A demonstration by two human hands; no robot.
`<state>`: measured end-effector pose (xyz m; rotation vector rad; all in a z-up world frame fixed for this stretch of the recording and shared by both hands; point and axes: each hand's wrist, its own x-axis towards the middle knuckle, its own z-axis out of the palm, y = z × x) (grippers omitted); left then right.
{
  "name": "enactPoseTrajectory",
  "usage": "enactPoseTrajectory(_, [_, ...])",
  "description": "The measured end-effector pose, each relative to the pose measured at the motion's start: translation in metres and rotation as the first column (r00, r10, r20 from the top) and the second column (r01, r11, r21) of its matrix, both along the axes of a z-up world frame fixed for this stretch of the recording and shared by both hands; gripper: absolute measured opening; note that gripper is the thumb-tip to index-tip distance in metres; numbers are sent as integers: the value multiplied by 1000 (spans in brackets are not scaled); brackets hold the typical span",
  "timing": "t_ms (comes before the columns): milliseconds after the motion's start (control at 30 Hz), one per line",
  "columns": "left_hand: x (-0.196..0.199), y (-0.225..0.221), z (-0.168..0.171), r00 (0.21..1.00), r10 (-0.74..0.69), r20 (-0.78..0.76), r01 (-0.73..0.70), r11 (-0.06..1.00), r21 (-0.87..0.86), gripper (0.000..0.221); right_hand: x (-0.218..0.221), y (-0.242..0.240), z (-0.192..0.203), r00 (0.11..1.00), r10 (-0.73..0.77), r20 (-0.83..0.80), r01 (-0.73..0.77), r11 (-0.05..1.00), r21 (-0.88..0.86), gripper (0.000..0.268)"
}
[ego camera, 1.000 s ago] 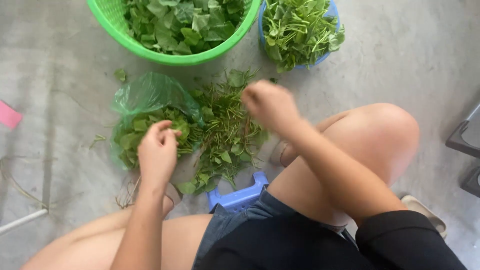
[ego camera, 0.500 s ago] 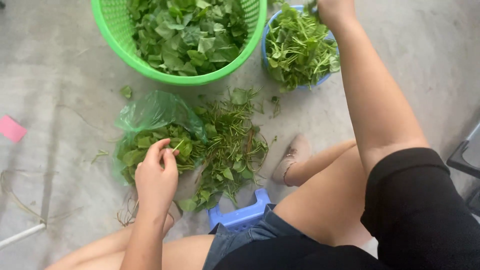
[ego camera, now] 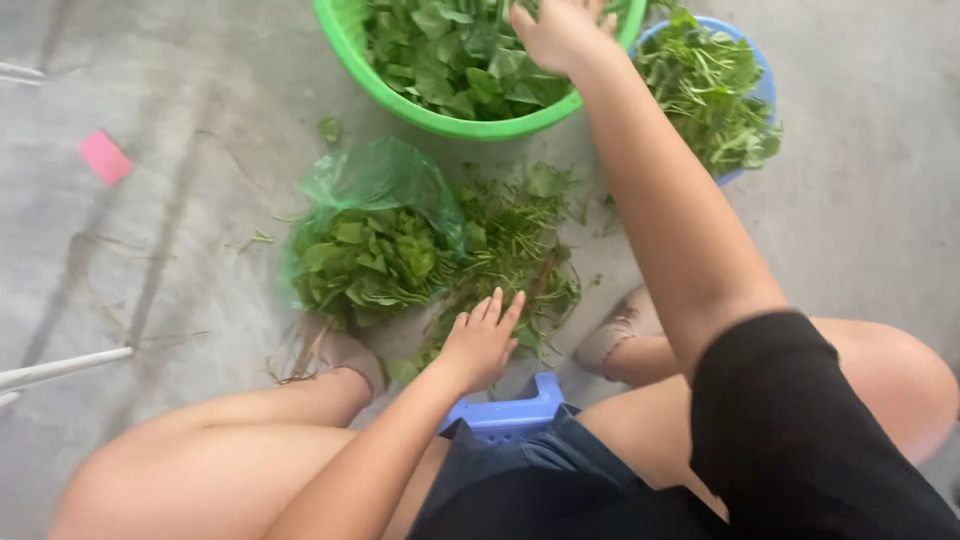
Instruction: The person sits on the floor and strips leafy water spinach, plucking leaves and tender tips from the stems by hand. Sorted leaves are placed into a green basket and a blue bowl, while discarded stems and trimmings collect on the floor and in a plastic bag.
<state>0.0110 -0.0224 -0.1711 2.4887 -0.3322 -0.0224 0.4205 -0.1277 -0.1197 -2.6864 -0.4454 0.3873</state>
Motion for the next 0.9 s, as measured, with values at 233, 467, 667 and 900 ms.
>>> enactPoseTrajectory(233, [10,97,-198,893,67,-445,262,726,635,30,-178,-62,56,893,-296,-339,402,863,306,71])
enactPoseTrajectory(467, [-5,136,-205,977,-88,-192,200,684,702,35,-254,-169,10,838,-357,-413,521,749,410,50])
enactPoseTrajectory(667, [10,123,-184,961,115,-251,71,776,627,29,-268,-191,34,853,-419,-311,509,540,670,38])
enactPoseTrajectory(900, [93,143,-17,688,561,-461,-505,826,252,31,-284,-155,29,827,-337,-451,560,565,605,37])
